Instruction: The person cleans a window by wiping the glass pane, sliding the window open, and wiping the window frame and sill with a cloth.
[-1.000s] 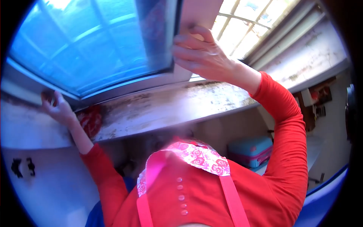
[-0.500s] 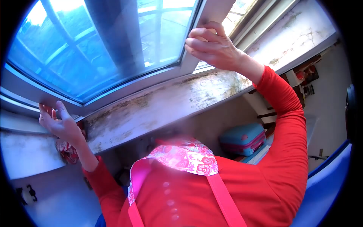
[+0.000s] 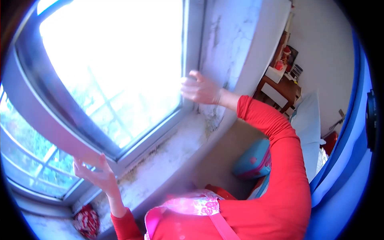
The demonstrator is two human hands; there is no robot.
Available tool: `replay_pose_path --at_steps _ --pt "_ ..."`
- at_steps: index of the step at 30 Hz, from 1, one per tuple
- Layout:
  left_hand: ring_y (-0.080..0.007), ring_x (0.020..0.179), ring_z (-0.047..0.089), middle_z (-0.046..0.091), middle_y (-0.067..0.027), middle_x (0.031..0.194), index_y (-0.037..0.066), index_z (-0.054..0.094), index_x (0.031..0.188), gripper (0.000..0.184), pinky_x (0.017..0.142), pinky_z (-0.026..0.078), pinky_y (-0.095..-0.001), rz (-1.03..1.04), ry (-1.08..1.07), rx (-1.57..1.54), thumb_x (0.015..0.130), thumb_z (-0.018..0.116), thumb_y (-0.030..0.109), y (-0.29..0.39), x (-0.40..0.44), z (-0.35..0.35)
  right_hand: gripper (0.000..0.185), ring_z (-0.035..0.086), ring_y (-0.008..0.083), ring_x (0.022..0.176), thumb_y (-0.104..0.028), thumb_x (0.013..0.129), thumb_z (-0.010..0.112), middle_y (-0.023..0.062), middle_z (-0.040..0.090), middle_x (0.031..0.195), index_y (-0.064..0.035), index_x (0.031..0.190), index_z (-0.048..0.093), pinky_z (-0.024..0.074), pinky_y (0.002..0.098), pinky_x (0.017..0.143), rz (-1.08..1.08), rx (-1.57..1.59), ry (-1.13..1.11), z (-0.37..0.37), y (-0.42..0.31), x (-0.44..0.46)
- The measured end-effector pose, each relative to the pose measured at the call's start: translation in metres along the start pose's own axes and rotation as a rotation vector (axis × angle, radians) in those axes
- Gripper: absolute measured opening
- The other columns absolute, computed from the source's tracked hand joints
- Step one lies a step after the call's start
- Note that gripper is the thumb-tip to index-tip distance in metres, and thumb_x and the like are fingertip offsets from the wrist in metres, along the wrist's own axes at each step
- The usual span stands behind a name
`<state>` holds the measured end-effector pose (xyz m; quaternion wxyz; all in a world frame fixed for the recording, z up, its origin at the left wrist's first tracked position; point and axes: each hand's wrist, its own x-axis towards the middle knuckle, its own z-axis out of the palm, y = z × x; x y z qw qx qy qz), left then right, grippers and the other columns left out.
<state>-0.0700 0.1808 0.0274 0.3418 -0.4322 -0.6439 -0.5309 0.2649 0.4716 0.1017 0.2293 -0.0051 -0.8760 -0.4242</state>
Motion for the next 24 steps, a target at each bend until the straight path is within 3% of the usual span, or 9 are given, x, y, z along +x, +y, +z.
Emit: replay_pose_path --at_steps 5,9,12,16,20,24 --pt "-0.0318 0.121 0.044 0.041 -0.0165 0.134 0.0 0.031 0.146 0.08 0.1 0.038 -0.0404 -0.017 0.058 -0.046 0.085 0.078 0.018 0.006 0.0 0.019 0.014 0.056 0.016 0.118 -0.014 0.079 0.061 -0.0006 0.061 0.108 -0.0133 0.091 0.067 0.038 0.0436 0.102 0.04 -0.028 0.03 -0.008 -0.001 -0.011" --pt "-0.0315 0.12 0.043 0.041 -0.0175 0.134 0.0 0.03 0.147 0.084 0.095 0.038 -0.0432 -0.001 0.031 -0.045 0.085 0.079 0.027 0.001 0.008 0.016 0.014 0.055 0.0167 0.118 -0.014 0.078 0.061 0.0 0.061 0.109 -0.0122 0.091 0.068 0.0375 0.0419 0.103 0.062 0.001 0.048 -0.007 -0.002 -0.012" --pt "-0.0329 0.123 0.041 0.04 -0.0189 0.136 0.0 0.027 0.149 0.087 0.099 0.036 -0.0444 0.098 0.101 0.03 0.086 0.079 0.029 0.008 0.026 0.017 0.01 0.054 0.0177 0.117 -0.013 0.076 0.061 0.0015 0.06 0.105 -0.0118 0.085 0.065 0.0368 0.0415 0.103 0.043 -0.006 0.076 -0.01 0.001 -0.008" --pt "-0.0379 0.129 0.037 0.034 -0.0223 0.142 -0.002 0.022 0.151 0.088 0.107 0.03 -0.0486 0.071 0.109 0.031 0.088 0.075 0.026 0.001 0.036 0.026 0.004 0.055 0.0192 0.114 -0.013 0.073 0.061 0.0022 0.058 0.1 -0.0122 0.077 0.061 0.037 0.042 0.103 0.027 0.013 0.095 -0.011 0.005 -0.003" --pt "-0.0396 0.128 0.037 0.036 -0.0256 0.138 -0.003 0.021 0.152 0.088 0.106 0.031 -0.0509 0.125 0.082 0.089 0.087 0.075 0.023 -0.019 0.035 0.021 0.004 0.054 0.0202 0.114 -0.014 0.071 0.062 0.002 0.057 0.099 -0.0121 0.074 0.061 0.0374 0.0421 0.101 0.018 0.031 0.16 -0.002 0.004 -0.007" --pt "-0.0415 0.124 0.041 0.038 -0.0251 0.137 -0.003 0.024 0.15 0.087 0.102 0.036 -0.0517 0.213 0.091 0.241 0.088 0.072 0.034 -0.025 0.042 0.017 0.009 0.05 0.0195 0.121 -0.019 0.078 0.062 0.0 0.06 0.101 -0.0154 0.077 0.07 0.0301 0.0482 0.109 0.038 -0.006 0.094 0.0 -0.001 -0.01"
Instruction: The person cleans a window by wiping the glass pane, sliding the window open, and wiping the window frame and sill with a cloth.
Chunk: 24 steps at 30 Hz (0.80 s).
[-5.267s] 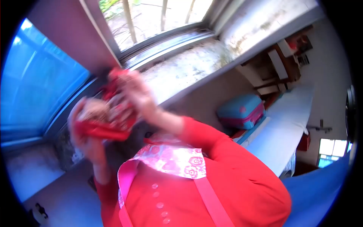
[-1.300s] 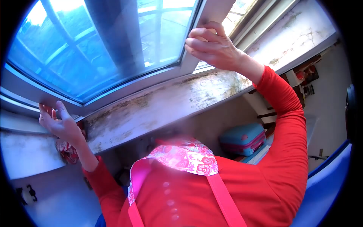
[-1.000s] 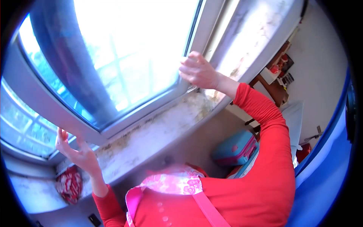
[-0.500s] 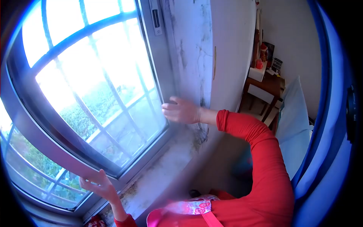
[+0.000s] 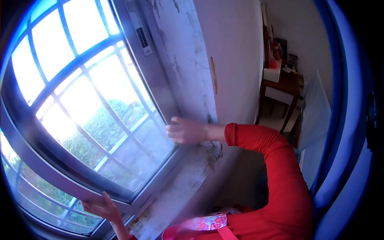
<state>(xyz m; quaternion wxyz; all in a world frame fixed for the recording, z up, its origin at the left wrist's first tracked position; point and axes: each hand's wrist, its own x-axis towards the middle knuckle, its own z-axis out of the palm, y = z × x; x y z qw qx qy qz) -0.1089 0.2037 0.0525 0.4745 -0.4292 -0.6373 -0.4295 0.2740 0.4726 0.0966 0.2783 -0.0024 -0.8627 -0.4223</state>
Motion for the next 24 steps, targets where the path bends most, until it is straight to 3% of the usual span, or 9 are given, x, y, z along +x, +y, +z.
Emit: replay_pose_path --at_steps 5,8,11,16,20,24 --pt "-0.0428 0.135 0.035 0.029 -0.0245 0.15 0.004 0.023 0.153 0.084 0.105 0.036 -0.054 0.111 0.04 -0.062 0.09 0.069 0.037 -0.003 0.007 0.001 0.01 0.051 0.0195 0.118 -0.02 0.077 0.062 0.0001 0.059 0.097 -0.0147 0.076 0.07 0.0313 0.0478 0.11 0.021 0.005 0.041 0.003 -0.002 0.001" --pt "-0.0407 0.139 0.033 0.026 -0.0228 0.154 0.007 0.021 0.155 0.084 0.107 0.037 -0.0523 0.11 0.054 -0.166 0.092 0.069 0.036 -0.006 0.005 0.005 0.011 0.052 0.0194 0.114 -0.02 0.077 0.061 0.0001 0.058 0.094 -0.0134 0.077 0.07 0.0333 0.0478 0.11 -0.025 0.018 -0.06 0.003 0.001 0.005" --pt "-0.0395 0.14 0.031 0.022 -0.0217 0.156 0.009 0.019 0.156 0.088 0.107 0.037 -0.0519 0.108 0.063 -0.152 0.091 0.071 0.039 0.008 0.011 0.006 0.011 0.052 0.019 0.11 -0.018 0.077 0.062 0.0002 0.056 0.091 -0.012 0.077 0.07 0.0346 0.0478 0.111 -0.006 0.116 0.031 0.007 0.005 -0.002" --pt "-0.0428 0.141 0.029 0.023 -0.0232 0.155 0.012 0.017 0.156 0.095 0.109 0.032 -0.0559 0.103 0.065 -0.072 0.087 0.071 0.049 0.006 0.008 0.007 0.002 0.056 0.0217 0.104 -0.012 0.073 0.058 0.0032 0.053 0.086 -0.0115 0.071 0.059 0.0349 0.0464 0.109 0.009 0.136 0.05 0.005 0.003 0.005" --pt "-0.0411 0.14 0.031 0.026 -0.0239 0.152 0.005 0.018 0.155 0.098 0.111 0.03 -0.0551 -0.07 0.043 -0.327 0.085 0.076 0.041 0.005 0.0 0.011 0.004 0.057 0.0217 0.103 -0.012 0.074 0.058 0.0032 0.052 0.084 -0.0112 0.071 0.057 0.0349 0.0475 0.108 0.036 0.084 0.023 -0.003 0.0 0.008" --pt "-0.0378 0.139 0.034 0.025 -0.0229 0.153 0.003 0.017 0.154 0.096 0.111 0.03 -0.0523 -0.028 -0.015 -0.304 0.086 0.076 0.036 -0.009 -0.003 0.008 0.004 0.057 0.022 0.104 -0.012 0.073 0.059 0.0032 0.053 0.084 -0.0112 0.071 0.056 0.0351 0.0487 0.107 0.124 0.169 0.089 -0.014 -0.02 0.01"
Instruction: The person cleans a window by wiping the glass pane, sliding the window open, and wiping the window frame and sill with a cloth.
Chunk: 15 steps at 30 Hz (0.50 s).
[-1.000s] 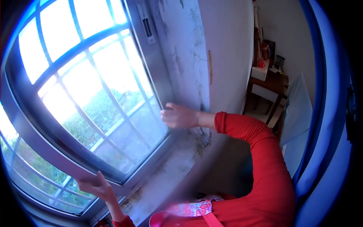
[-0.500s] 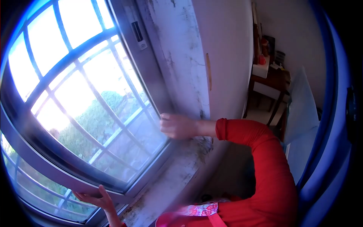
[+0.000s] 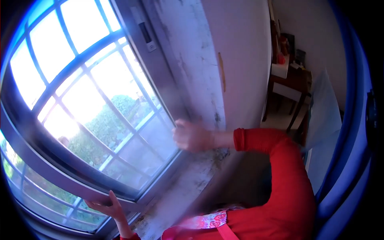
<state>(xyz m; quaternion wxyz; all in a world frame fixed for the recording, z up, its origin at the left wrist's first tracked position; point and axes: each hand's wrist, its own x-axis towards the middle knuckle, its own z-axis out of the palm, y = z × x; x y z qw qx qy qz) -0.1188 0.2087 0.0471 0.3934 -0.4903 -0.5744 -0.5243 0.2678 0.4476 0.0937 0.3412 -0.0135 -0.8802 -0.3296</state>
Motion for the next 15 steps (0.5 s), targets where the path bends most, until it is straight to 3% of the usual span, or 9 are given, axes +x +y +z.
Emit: replay_pose_path --at_steps 2,3,7,10,14,15 --pt "-0.0344 0.136 0.039 0.027 -0.0207 0.154 0.003 0.017 0.155 0.095 0.112 0.033 -0.0494 0.046 -0.001 -0.052 0.087 0.077 0.029 0.004 0.003 -0.004 0.003 0.057 0.0227 0.104 -0.013 0.072 0.06 0.0042 0.054 0.086 -0.0115 0.073 0.057 0.035 0.0496 0.107 0.027 -0.006 0.04 -0.001 -0.017 -0.004" --pt "-0.0348 0.135 0.04 0.028 -0.0199 0.155 0.004 0.018 0.156 0.089 0.112 0.032 -0.0505 0.09 0.024 0.043 0.091 0.07 0.038 0.006 0.003 -0.01 0.004 0.057 0.0231 0.105 -0.013 0.073 0.061 0.0048 0.056 0.089 -0.0114 0.076 0.059 0.0345 0.0507 0.107 0.069 0.016 0.064 -0.002 -0.027 -0.008" --pt "-0.0345 0.134 0.043 0.038 -0.0179 0.151 0.007 0.022 0.156 0.08 0.11 0.036 -0.0506 -0.075 -0.006 0.077 0.098 0.054 0.051 0.007 0.017 -0.035 0.017 0.058 0.0245 0.11 -0.016 0.076 0.064 0.0067 0.062 0.102 -0.0109 0.092 0.065 0.0321 0.0543 0.107 0.283 0.145 0.086 -0.013 -0.07 -0.043" --pt "-0.0347 0.133 0.045 0.04 -0.0189 0.15 0.006 0.026 0.155 0.072 0.111 0.036 -0.0509 -0.183 0.088 0.074 0.1 0.052 0.046 0.007 0.03 -0.033 0.026 0.058 0.0246 0.114 -0.018 0.078 0.067 0.0049 0.064 0.111 -0.0111 0.103 0.068 0.0312 0.0543 0.104 0.446 0.282 0.058 -0.018 -0.094 -0.078" --pt "-0.0339 0.131 0.046 0.043 -0.021 0.147 0.004 0.03 0.153 0.067 0.112 0.034 -0.0485 -0.384 0.202 0.217 0.101 0.051 0.043 -0.009 0.023 -0.018 0.023 0.058 0.0241 0.109 -0.019 0.075 0.069 0.005 0.064 0.109 -0.0118 0.097 0.069 0.0346 0.0543 0.098 0.654 0.441 0.175 0.0 -0.128 -0.12" --pt "-0.0319 0.125 0.05 0.047 -0.0217 0.141 0.001 0.035 0.149 0.066 0.109 0.036 -0.0415 -0.494 0.217 0.086 0.1 0.053 0.042 -0.001 0.025 -0.012 0.023 0.058 0.0247 0.108 -0.021 0.074 0.069 0.0058 0.064 0.108 -0.0115 0.096 0.068 0.0358 0.0555 0.097 0.682 0.463 0.206 0.004 -0.129 -0.124"
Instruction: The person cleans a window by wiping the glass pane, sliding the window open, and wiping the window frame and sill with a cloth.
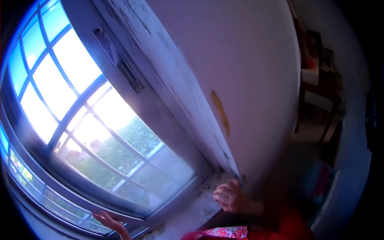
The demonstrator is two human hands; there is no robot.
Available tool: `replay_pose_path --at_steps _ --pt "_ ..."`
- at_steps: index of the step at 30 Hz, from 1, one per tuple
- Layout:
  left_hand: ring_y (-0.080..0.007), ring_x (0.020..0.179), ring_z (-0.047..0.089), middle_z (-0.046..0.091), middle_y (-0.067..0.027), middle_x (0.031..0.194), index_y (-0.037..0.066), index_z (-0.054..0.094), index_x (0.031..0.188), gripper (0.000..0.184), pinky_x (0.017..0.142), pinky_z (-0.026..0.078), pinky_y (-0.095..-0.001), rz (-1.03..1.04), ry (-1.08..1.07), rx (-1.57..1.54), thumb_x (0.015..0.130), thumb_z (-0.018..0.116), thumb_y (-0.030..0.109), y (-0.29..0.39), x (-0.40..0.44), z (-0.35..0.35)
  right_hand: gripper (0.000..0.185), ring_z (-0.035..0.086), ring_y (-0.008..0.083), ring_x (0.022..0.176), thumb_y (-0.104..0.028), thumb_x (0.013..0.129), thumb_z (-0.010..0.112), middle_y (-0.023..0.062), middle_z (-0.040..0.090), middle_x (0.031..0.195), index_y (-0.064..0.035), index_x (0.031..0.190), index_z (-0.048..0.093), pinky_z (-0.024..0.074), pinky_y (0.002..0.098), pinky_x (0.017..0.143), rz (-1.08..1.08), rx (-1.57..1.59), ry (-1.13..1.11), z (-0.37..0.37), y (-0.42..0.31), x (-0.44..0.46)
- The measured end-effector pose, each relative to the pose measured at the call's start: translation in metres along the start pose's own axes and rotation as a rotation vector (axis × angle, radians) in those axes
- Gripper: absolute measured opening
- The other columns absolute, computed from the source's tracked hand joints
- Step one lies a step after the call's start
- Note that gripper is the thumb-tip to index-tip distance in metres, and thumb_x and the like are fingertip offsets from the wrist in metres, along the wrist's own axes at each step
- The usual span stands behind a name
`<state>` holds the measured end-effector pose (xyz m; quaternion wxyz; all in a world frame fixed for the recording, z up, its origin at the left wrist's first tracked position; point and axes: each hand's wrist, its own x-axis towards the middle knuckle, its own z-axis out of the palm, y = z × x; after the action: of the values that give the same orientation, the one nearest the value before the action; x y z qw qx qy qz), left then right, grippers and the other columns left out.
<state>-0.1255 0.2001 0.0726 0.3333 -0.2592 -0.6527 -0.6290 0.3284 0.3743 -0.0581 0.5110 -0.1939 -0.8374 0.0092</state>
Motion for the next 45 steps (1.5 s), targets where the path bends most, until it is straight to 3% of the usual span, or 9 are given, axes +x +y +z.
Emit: replay_pose_path --at_steps 5,12,16,23,24,26,29,34,45 --pt "-0.0298 0.124 0.05 0.044 -0.022 0.143 -0.004 0.034 0.147 0.068 0.106 0.039 -0.0375 -0.122 -0.116 -0.089 0.099 0.058 0.038 0.039 -0.007 0.0 0.017 0.06 0.025 0.105 -0.017 0.077 0.072 0.0058 0.066 0.104 -0.0114 0.093 0.07 0.0383 0.0513 0.094 0.112 0.072 0.036 -0.011 0.004 0.007" --pt "-0.0265 0.123 0.047 0.045 -0.0195 0.139 -0.008 0.033 0.145 0.061 0.109 0.033 -0.0359 0.051 -0.16 -0.117 0.101 0.059 0.025 0.014 -0.007 -0.008 0.015 0.061 0.0228 0.101 -0.011 0.079 0.073 0.0032 0.067 0.101 -0.0117 0.094 0.07 0.0409 0.0441 0.094 0.121 0.161 -0.009 -0.013 -0.001 0.033" --pt "-0.0223 0.118 0.052 0.049 -0.0174 0.136 -0.002 0.03 0.148 0.074 0.101 0.043 -0.0341 -0.001 -0.256 -0.224 0.09 0.073 0.014 0.031 -0.013 -0.003 0.013 0.061 0.0244 0.097 -0.01 0.079 0.072 0.0044 0.066 0.098 -0.0106 0.091 0.068 0.0414 0.0454 0.092 0.066 0.21 -0.032 -0.002 -0.006 0.046" --pt "-0.0146 0.104 0.06 0.059 -0.0063 0.121 0.001 0.039 0.141 0.064 0.085 0.049 -0.0276 -0.192 -0.326 -0.632 0.087 0.073 0.003 0.035 -0.02 -0.004 0.013 0.061 0.0272 0.091 0.0 0.075 0.068 0.009 0.065 0.093 -0.0053 0.088 0.066 0.0425 0.0463 0.089 -0.049 0.315 -0.126 0.04 -0.05 0.067" --pt "-0.0135 0.102 0.061 0.06 -0.0047 0.119 0.001 0.04 0.14 0.063 0.083 0.05 -0.0267 -0.061 -0.333 -0.565 0.086 0.073 0.001 0.036 -0.022 -0.006 0.013 0.061 0.0276 0.091 0.001 0.076 0.068 0.0092 0.066 0.093 -0.0047 0.088 0.067 0.0431 0.046 0.088 -0.075 0.335 -0.15 0.045 -0.061 0.07" --pt "-0.0215 0.127 0.047 0.042 -0.0101 0.144 0.002 0.038 0.147 0.068 0.102 0.041 -0.0371 0.291 -0.296 -0.338 0.091 0.073 0.022 0.035 -0.012 -0.019 0.013 0.061 0.0282 0.091 0.001 0.076 0.068 0.0096 0.066 0.092 -0.0035 0.088 0.067 0.0443 0.0454 0.087 -0.102 0.331 -0.157 0.051 -0.077 0.08" --pt "-0.0227 0.127 0.048 0.046 -0.0121 0.142 0.003 0.039 0.147 0.067 0.102 0.042 -0.0381 0.241 -0.197 -0.202 0.092 0.071 0.024 0.004 0.003 -0.061 0.012 0.061 0.0289 0.091 0.002 0.078 0.067 0.0099 0.066 0.091 -0.0019 0.089 0.067 0.0461 0.0442 0.084 -0.099 0.326 -0.151 0.067 -0.101 0.083" --pt "-0.0251 0.118 0.054 0.05 -0.0138 0.132 0.0 0.046 0.138 0.054 0.1 0.045 -0.0363 0.13 0.242 0.122 0.087 0.063 -0.003 -0.08 0.08 -0.131 0.011 0.061 0.0301 0.09 0.005 0.079 0.067 0.0116 0.066 0.089 -0.0006 0.089 0.067 0.0478 0.041 0.081 -0.056 0.336 -0.134 0.086 -0.138 0.086" --pt "-0.0334 0.123 0.05 0.047 -0.0195 0.135 -0.002 0.047 0.136 0.047 0.103 0.044 -0.0426 0.462 0.354 0.263 0.091 0.057 0.007 -0.061 0.219 -0.164 0.01 0.06 0.0306 0.089 0.006 0.077 0.068 0.0112 0.066 0.088 0.0002 0.086 0.067 0.048 0.0409 0.08 -0.092 0.308 -0.141 0.101 -0.193 0.096"
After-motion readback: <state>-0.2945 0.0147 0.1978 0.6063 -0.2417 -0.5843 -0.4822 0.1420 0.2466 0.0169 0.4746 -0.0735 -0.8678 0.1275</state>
